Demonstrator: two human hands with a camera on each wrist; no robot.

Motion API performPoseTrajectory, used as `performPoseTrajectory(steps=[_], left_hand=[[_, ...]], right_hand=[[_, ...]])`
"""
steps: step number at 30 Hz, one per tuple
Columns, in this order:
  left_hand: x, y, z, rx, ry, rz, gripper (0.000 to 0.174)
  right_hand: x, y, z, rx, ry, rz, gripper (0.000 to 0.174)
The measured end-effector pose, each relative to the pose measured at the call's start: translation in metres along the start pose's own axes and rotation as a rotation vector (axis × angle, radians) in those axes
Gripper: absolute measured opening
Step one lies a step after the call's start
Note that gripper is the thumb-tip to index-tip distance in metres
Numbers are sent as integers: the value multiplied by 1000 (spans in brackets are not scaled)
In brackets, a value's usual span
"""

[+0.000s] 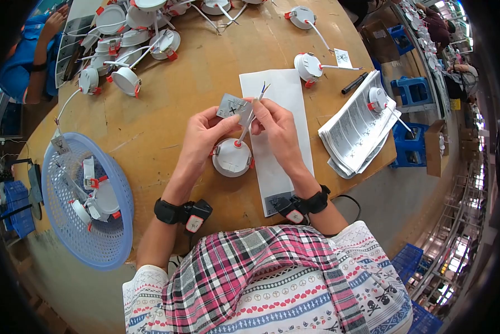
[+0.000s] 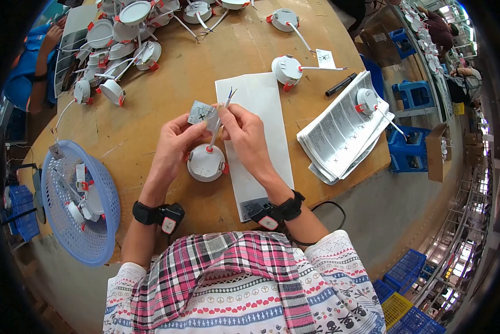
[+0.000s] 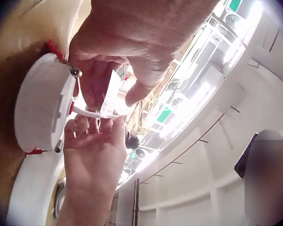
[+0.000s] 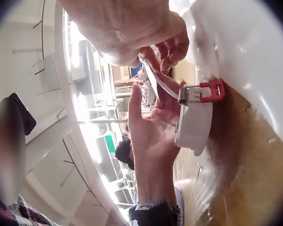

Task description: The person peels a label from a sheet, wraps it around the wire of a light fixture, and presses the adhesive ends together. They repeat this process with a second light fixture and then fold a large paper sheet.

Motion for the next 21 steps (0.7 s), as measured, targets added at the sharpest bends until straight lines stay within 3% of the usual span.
performPoseTrajectory(steps=[6,15,18,21], left_hand=[[0,0,5,18,53,52,24],[9,-1,2,6,76,121,27],[7,-13,7,11,338,222,32],[5,-19,15,-8,653,433,21]], right_hand=[[0,4,-4,-35,-69,10,21],[0,6,-4,-52,112,63,25],[5,5,-3,-53,99,69,27],[11,2,-1,-106,105,73,28]])
Point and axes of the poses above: each hand's wrist, its own y-axis towards the middle knuckle, its own z-axis out of the palm, x = y × z, the point moved 3 cm from there along y, towards the middle knuckle, and after that the axes turned 2 degrees about -y, right-handed, at the moved point
